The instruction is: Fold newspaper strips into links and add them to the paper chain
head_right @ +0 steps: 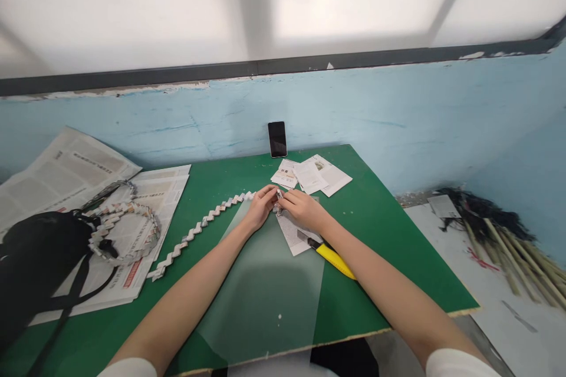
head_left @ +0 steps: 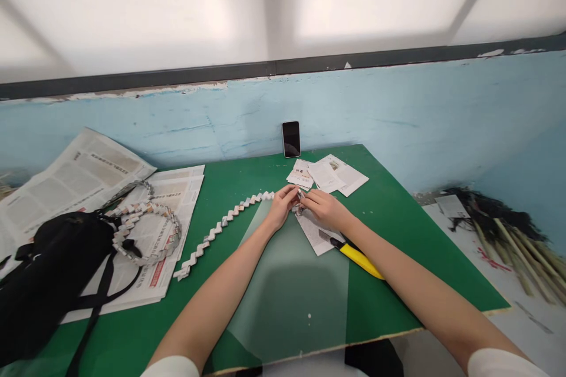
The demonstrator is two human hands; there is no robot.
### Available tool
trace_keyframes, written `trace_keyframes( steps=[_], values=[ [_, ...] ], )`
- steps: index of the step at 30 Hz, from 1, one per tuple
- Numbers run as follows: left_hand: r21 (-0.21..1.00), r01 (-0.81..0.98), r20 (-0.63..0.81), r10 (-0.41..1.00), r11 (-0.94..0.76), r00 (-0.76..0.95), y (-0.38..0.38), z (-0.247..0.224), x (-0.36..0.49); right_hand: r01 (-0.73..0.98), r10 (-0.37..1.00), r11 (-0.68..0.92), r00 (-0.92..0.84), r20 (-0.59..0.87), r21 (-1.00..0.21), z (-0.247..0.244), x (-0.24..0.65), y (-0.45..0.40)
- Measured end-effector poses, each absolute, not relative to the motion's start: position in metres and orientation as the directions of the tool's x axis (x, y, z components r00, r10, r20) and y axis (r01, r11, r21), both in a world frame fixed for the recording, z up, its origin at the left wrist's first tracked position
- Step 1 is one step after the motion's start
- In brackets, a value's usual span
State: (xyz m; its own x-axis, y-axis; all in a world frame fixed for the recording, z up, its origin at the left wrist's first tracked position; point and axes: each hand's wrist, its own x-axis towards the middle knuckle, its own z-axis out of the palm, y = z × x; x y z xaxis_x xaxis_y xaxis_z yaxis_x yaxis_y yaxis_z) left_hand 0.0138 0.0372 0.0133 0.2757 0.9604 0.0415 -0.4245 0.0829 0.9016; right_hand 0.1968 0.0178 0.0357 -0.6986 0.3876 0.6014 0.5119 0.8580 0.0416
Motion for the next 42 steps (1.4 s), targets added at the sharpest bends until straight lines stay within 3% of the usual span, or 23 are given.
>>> trace_keyframes(
  steps=[10, 16, 29, 34, 42],
  values=[
    [0.897, -0.435, 0.065, 0.953, 0.075, 0.297, 0.037, 0.011, 0.012, 0.541, 0.400, 0.837, -0.704, 0.588, 0.079, 0.038, 0.198, 0.017],
    [0.898, -0.435, 0.089, 0.945, 0.061, 0.316, 0.036, 0.009, 0.012, 0.544, 0.421, 0.838, -0.693, 0.586, 0.040, 0.039, 0.198, 0.017],
    [0.973, -0.221, 0.142, 0.925, -0.065, 0.352, 0.032, 0.013, 0.010, 0.504, 0.428, 0.863, -0.692, 0.582, -0.035, 0.037, 0.203, 0.019],
    [0.991, -0.131, 0.070, 0.950, -0.031, 0.303, 0.028, 0.020, 0.010, 0.519, 0.441, 0.852, -0.641, 0.628, -0.068, 0.034, 0.202, 0.019],
    [0.954, -0.299, 0.092, 0.944, 0.007, 0.316, 0.029, 0.019, 0.017, 0.498, 0.449, 0.856, -0.584, 0.676, -0.138, 0.027, 0.203, 0.020]
  ],
)
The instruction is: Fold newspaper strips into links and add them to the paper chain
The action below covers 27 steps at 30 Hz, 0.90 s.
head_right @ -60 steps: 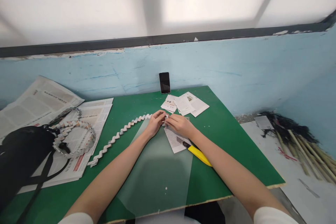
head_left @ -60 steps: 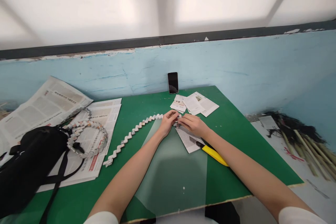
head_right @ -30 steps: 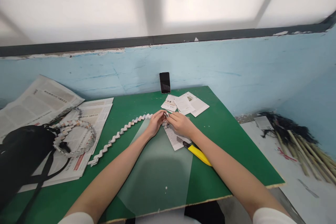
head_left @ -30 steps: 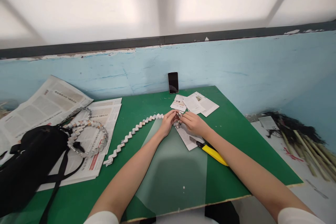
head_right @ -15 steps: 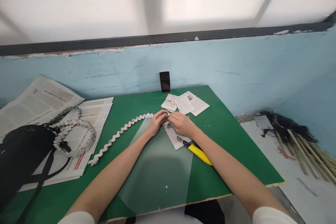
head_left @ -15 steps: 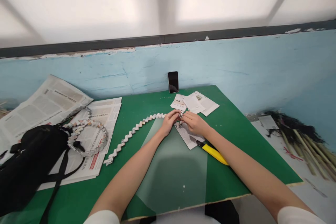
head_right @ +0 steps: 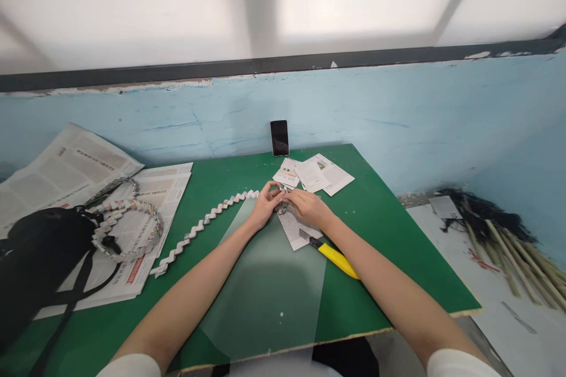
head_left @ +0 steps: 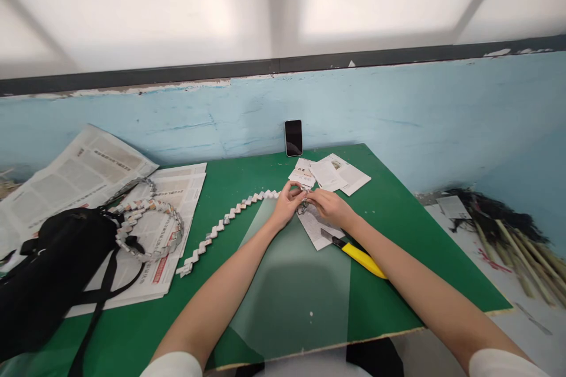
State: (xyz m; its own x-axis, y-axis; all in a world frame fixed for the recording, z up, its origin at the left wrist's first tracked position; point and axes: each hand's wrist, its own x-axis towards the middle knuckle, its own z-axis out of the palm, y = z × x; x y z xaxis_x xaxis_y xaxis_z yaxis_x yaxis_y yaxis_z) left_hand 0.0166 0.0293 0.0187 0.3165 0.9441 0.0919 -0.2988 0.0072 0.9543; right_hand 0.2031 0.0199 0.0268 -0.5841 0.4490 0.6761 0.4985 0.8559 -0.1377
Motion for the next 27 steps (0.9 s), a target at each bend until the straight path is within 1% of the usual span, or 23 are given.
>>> trace_keyframes(
  steps=[3, 7, 11, 20, 27],
  values=[
    [0.955, -0.297, 0.087, 0.949, 0.007, 0.302, 0.0305, 0.0173, 0.0173, 0.488, 0.454, 0.857, -0.570, 0.684, -0.162, 0.0256, 0.2032, 0.0203],
    [0.946, -0.324, 0.115, 0.943, -0.009, 0.311, 0.0307, 0.0166, 0.0166, 0.471, 0.457, 0.860, -0.543, 0.705, -0.195, 0.0228, 0.2033, 0.0209],
    [0.941, -0.336, 0.143, 0.932, -0.023, 0.334, 0.0303, 0.0168, 0.0159, 0.476, 0.492, 0.846, -0.524, 0.695, -0.240, 0.0190, 0.2042, 0.0217],
    [0.953, -0.302, 0.124, 0.934, -0.019, 0.335, 0.0295, 0.0190, 0.0159, 0.463, 0.525, 0.836, -0.517, 0.676, -0.294, 0.0183, 0.2044, 0.0221],
    [0.956, -0.293, 0.122, 0.924, -0.011, 0.363, 0.0284, 0.0206, 0.0153, 0.437, 0.470, 0.866, -0.544, 0.696, -0.243, 0.0225, 0.2040, 0.0213]
  ],
)
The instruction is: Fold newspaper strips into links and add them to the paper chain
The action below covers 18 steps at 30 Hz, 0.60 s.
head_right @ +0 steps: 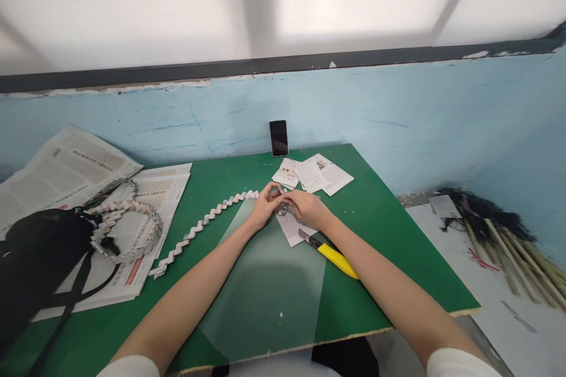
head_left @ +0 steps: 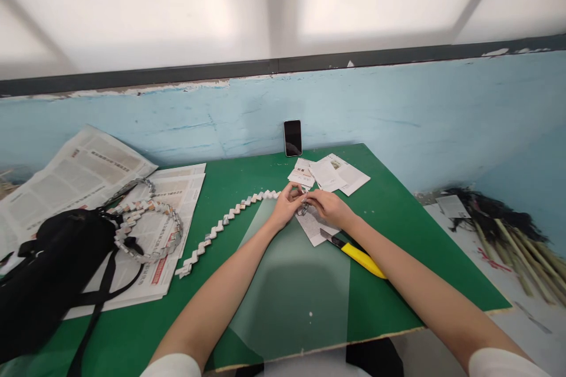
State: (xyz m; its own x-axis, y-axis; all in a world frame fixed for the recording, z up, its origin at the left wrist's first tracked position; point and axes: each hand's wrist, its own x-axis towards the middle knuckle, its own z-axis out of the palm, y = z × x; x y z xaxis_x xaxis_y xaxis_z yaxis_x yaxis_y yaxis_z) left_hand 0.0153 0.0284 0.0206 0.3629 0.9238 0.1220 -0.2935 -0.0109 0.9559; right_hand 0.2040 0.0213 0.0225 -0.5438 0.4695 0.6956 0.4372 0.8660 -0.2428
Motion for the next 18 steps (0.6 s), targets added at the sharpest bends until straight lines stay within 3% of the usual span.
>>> trace_keyframes(
  steps=[9, 18],
  values=[
    [0.956, -0.288, 0.163, 0.921, -0.058, 0.354, 0.0275, 0.0201, 0.0134, 0.462, 0.481, 0.854, -0.528, 0.700, -0.239, 0.0242, 0.2036, 0.0206],
    [0.960, -0.278, 0.127, 0.934, -0.031, 0.335, 0.0277, 0.0210, 0.0132, 0.486, 0.613, 0.777, -0.441, 0.656, -0.400, 0.0259, 0.2010, 0.0176]
  ],
)
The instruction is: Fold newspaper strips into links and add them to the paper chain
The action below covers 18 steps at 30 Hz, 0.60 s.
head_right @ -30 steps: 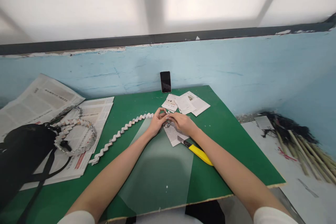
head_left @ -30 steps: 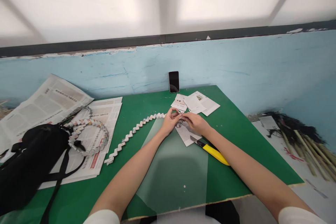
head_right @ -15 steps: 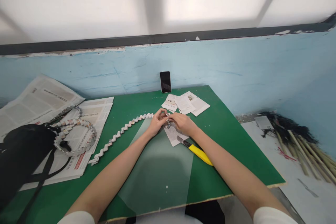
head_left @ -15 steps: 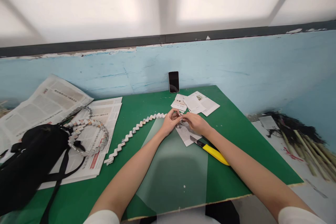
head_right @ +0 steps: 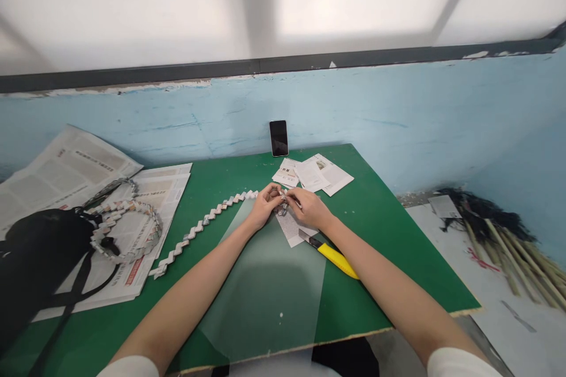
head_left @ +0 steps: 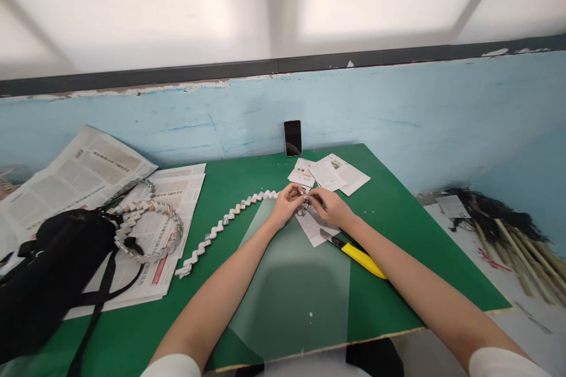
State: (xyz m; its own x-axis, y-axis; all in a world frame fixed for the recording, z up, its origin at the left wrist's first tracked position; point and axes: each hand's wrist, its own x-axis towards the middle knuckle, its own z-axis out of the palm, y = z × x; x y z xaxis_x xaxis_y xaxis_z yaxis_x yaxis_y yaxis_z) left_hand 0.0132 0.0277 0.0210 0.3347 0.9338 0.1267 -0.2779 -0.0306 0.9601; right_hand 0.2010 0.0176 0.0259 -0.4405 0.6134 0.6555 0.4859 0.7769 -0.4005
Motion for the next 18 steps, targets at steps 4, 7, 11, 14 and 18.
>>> trace_keyframes(
  steps=[4, 7, 11, 14, 18],
  values=[
    [0.966, -0.258, 0.109, 0.942, -0.025, 0.316, 0.0291, 0.0201, 0.0126, 0.497, 0.618, 0.769, -0.417, 0.667, -0.402, 0.0267, 0.1989, 0.0159],
    [0.962, -0.273, 0.094, 0.941, -0.002, 0.325, 0.0295, 0.0201, 0.0126, 0.502, 0.627, 0.757, -0.382, 0.679, -0.417, 0.0265, 0.1974, 0.0148],
    [0.955, -0.298, 0.105, 0.937, -0.001, 0.333, 0.0297, 0.0203, 0.0131, 0.504, 0.653, 0.733, -0.335, 0.679, -0.457, 0.0266, 0.1964, 0.0139],
    [0.958, -0.287, 0.104, 0.943, -0.010, 0.315, 0.0304, 0.0196, 0.0133, 0.498, 0.667, 0.723, -0.326, 0.669, -0.479, 0.0274, 0.1957, 0.0134],
    [0.954, -0.299, 0.100, 0.942, 0.000, 0.321, 0.0307, 0.0184, 0.0134, 0.496, 0.679, 0.714, -0.317, 0.662, -0.494, 0.0281, 0.1948, 0.0136]
  ],
)
